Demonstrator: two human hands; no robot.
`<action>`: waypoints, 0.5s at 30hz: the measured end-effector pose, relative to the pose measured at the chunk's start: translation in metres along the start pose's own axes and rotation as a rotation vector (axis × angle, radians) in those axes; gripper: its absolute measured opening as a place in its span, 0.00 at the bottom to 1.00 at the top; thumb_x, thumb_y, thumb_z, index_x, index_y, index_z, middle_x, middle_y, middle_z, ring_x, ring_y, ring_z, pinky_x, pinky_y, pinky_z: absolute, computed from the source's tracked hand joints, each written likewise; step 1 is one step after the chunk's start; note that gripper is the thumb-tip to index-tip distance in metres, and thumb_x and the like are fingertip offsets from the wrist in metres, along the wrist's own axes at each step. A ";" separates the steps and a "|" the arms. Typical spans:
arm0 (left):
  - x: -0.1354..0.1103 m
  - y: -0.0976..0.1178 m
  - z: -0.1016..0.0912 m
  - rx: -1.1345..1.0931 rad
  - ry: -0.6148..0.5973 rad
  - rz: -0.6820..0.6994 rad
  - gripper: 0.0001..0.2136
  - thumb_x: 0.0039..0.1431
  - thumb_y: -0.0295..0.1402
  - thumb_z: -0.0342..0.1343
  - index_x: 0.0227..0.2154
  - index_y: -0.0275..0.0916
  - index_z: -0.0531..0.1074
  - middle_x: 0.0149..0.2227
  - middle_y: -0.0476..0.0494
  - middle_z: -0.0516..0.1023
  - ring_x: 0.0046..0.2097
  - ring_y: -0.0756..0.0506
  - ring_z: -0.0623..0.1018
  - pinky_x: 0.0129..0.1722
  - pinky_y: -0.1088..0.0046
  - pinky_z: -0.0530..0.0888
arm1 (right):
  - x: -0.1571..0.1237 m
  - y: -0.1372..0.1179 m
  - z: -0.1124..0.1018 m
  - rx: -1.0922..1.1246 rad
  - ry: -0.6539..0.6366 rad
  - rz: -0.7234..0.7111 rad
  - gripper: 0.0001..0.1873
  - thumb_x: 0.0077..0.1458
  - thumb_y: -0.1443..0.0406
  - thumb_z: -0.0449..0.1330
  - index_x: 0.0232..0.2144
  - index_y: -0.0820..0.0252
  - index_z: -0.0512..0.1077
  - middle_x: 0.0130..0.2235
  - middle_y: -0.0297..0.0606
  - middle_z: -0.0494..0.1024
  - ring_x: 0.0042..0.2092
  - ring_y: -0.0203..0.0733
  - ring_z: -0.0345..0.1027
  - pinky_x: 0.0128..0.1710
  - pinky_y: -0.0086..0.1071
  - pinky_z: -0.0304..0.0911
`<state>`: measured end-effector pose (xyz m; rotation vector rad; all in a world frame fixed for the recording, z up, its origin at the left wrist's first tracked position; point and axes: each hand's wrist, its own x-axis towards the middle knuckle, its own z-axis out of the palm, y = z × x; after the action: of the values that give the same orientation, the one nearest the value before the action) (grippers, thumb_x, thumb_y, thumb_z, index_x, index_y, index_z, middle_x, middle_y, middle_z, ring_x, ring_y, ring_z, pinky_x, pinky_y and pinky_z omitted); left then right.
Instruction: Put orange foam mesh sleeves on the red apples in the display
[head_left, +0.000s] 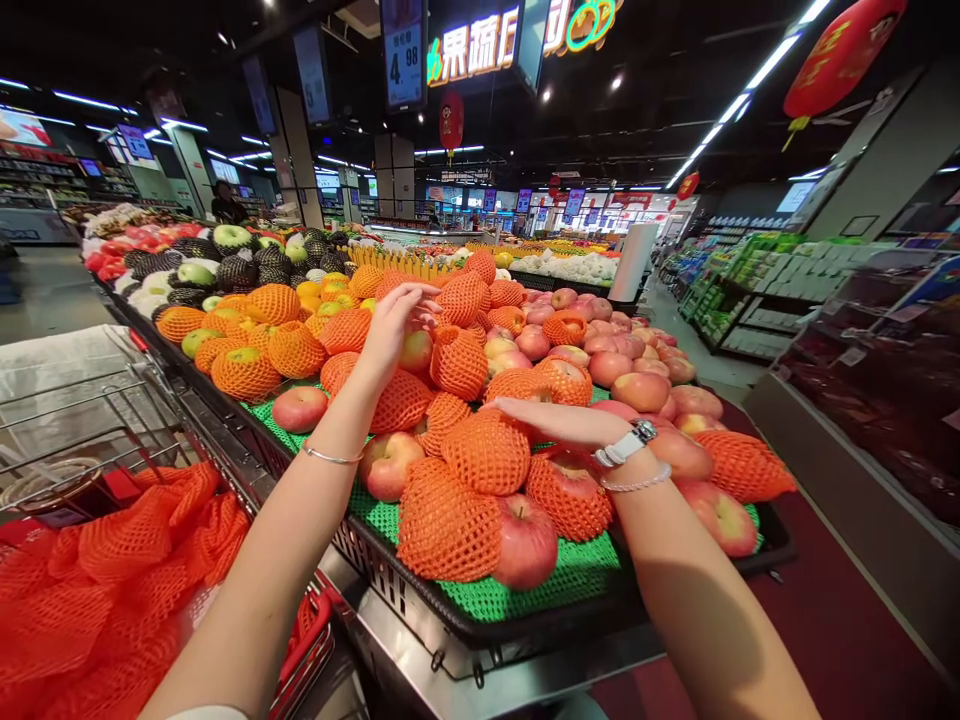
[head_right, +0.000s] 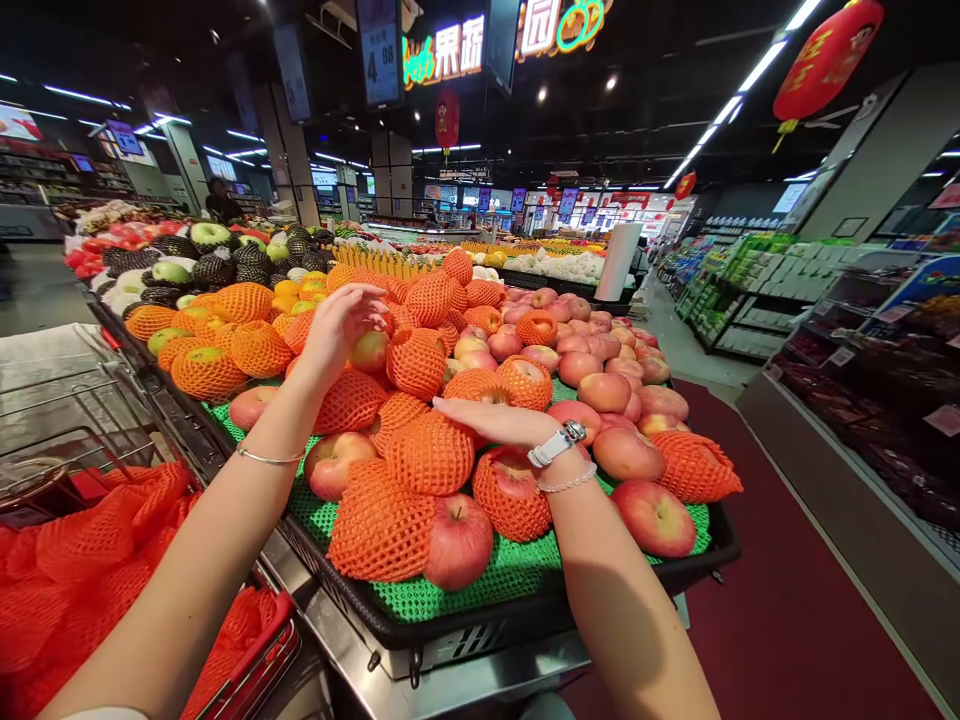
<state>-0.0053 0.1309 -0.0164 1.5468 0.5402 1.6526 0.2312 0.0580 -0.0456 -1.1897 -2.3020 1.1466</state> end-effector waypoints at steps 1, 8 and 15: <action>0.000 0.000 0.000 -0.008 0.004 -0.015 0.07 0.59 0.33 0.54 0.32 0.37 0.76 0.27 0.49 0.78 0.27 0.54 0.75 0.30 0.80 0.72 | 0.001 -0.001 0.002 -0.042 -0.008 0.014 0.25 0.64 0.52 0.49 0.53 0.60 0.71 0.58 0.42 0.73 0.62 0.46 0.63 0.66 0.43 0.55; 0.000 -0.002 -0.002 0.012 0.003 -0.024 0.07 0.60 0.34 0.54 0.33 0.37 0.74 0.27 0.49 0.77 0.26 0.55 0.74 0.30 0.79 0.71 | -0.018 -0.024 0.013 -0.642 0.331 0.062 0.25 0.61 0.51 0.56 0.52 0.61 0.73 0.47 0.51 0.79 0.49 0.58 0.73 0.51 0.50 0.65; 0.000 0.002 0.002 0.158 0.034 0.131 0.08 0.59 0.37 0.55 0.30 0.39 0.74 0.28 0.49 0.76 0.28 0.53 0.74 0.32 0.76 0.72 | -0.018 -0.025 0.002 -0.542 0.194 -0.350 0.14 0.55 0.61 0.66 0.45 0.54 0.78 0.40 0.39 0.75 0.44 0.45 0.70 0.47 0.39 0.65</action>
<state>-0.0035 0.1292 -0.0150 1.7019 0.6110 1.7729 0.2281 0.0344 -0.0263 -0.9401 -2.6022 0.2773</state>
